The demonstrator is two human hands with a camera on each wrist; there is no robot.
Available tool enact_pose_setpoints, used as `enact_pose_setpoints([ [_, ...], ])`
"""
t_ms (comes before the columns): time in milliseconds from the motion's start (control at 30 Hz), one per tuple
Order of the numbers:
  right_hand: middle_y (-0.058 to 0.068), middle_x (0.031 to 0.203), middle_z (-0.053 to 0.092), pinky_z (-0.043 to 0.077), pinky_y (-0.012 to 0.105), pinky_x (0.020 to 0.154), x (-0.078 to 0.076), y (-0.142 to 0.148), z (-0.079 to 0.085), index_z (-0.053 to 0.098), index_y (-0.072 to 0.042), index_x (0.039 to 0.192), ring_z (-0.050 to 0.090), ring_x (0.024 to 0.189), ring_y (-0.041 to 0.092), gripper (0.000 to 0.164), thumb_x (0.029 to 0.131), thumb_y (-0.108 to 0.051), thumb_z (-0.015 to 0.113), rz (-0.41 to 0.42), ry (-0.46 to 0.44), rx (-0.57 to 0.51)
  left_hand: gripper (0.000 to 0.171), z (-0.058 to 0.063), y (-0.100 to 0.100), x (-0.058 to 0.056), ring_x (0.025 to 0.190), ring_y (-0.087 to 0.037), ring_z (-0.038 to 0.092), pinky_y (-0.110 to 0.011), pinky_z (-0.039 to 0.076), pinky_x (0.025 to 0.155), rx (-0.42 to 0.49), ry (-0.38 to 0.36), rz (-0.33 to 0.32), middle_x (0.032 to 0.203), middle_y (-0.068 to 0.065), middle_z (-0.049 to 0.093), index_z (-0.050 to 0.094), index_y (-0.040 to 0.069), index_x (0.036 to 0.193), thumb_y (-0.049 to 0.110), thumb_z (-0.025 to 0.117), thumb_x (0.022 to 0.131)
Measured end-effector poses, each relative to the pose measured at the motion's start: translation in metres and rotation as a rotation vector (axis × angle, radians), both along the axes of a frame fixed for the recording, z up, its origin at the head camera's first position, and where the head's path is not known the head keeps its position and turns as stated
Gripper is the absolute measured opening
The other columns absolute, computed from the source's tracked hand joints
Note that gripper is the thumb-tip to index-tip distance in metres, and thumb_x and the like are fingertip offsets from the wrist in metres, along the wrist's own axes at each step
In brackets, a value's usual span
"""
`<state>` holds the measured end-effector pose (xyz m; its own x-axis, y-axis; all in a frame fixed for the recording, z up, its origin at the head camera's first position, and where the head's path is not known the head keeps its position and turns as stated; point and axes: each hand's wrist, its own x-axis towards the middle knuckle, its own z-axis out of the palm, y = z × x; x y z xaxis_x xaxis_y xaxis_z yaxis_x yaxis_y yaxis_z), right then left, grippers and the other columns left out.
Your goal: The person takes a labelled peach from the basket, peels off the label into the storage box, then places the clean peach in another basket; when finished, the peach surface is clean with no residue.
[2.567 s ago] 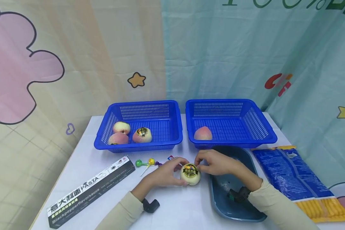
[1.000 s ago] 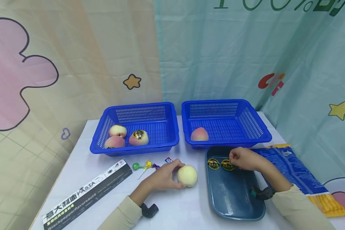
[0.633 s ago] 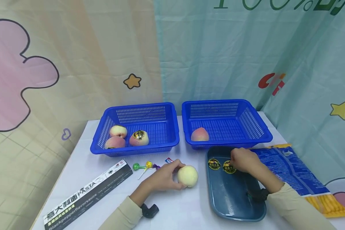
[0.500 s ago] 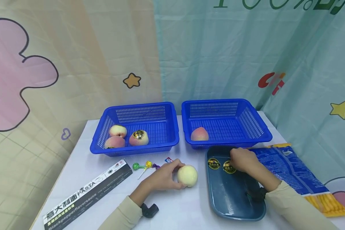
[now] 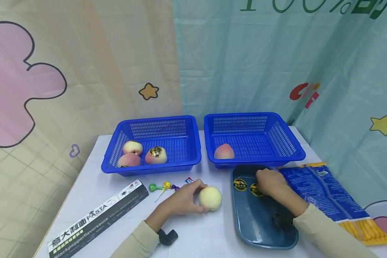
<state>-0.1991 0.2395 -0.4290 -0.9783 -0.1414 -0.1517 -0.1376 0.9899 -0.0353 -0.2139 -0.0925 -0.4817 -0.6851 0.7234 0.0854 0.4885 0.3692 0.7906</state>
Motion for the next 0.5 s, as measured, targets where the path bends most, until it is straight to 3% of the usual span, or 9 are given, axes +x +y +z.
enact_pose_setpoints([
  [100,-0.002,0.063,0.051,0.041,0.032,0.049,0.003,0.006,0.011,0.062,-0.01,0.076,0.048,0.054,0.014,0.016,0.09,-0.009,0.07,0.123,-0.034,-0.152,0.059,0.0,0.0,0.0,0.119,-0.009,0.058,-0.037,0.046,0.105,0.001,0.007,-0.002,0.126,0.008,0.064,0.054,0.023,0.122,0.028,0.089,0.075],
  [200,-0.003,0.071,0.057,0.044,0.027,0.05,0.003,0.025,0.027,0.067,-0.008,0.094,0.051,0.058,0.01,0.004,0.096,-0.011,0.067,0.271,-0.098,-0.451,0.058,0.001,0.0,-0.001,0.118,-0.009,0.058,-0.038,0.046,0.105,0.007,0.021,-0.004,0.125,0.008,0.064,0.055,0.023,0.122,0.029,0.089,0.075],
  [267,-0.001,0.079,0.062,0.047,0.024,0.053,0.0,0.044,0.035,0.068,-0.006,0.106,0.055,0.064,0.009,0.008,0.099,-0.009,0.066,0.306,-0.039,-0.642,0.058,0.001,-0.001,-0.001,0.118,-0.009,0.059,-0.038,0.046,0.105,0.014,0.027,-0.006,0.124,0.008,0.065,0.055,0.022,0.121,0.028,0.089,0.075],
  [333,0.004,0.084,0.064,0.049,0.024,0.056,-0.003,0.067,0.039,0.067,-0.003,0.109,0.058,0.067,0.015,0.012,0.098,-0.006,0.067,0.273,0.17,-0.715,0.057,0.001,-0.001,-0.002,0.117,-0.009,0.059,-0.038,0.046,0.105,0.021,0.028,-0.011,0.124,0.007,0.065,0.055,0.022,0.121,0.029,0.088,0.076],
  [400,0.011,0.096,0.064,0.052,0.031,0.066,-0.005,0.09,0.041,0.065,0.0,0.114,0.06,0.082,0.025,0.02,0.096,-0.006,0.07,0.158,0.382,-0.7,0.057,0.0,-0.001,-0.002,0.117,-0.009,0.059,-0.038,0.046,0.105,0.024,0.024,-0.017,0.124,0.007,0.065,0.054,0.022,0.121,0.029,0.088,0.076],
  [433,0.017,0.105,0.063,0.053,0.038,0.075,-0.006,0.101,0.04,0.062,0.002,0.12,0.06,0.093,0.032,0.028,0.095,-0.009,0.071,0.091,0.441,-0.676,0.057,-0.001,-0.001,-0.002,0.117,-0.009,0.059,-0.038,0.046,0.105,0.024,0.021,-0.018,0.124,0.007,0.065,0.054,0.022,0.121,0.03,0.088,0.076],
  [500,0.03,0.126,0.053,0.048,0.057,0.091,-0.008,0.119,0.039,0.052,0.005,0.135,0.05,0.113,0.047,0.051,0.094,-0.017,0.074,-0.032,0.443,-0.638,0.057,-0.002,-0.001,-0.002,0.117,-0.008,0.059,-0.038,0.045,0.105,0.023,0.017,-0.018,0.124,0.008,0.065,0.054,0.022,0.121,0.03,0.088,0.076],
])
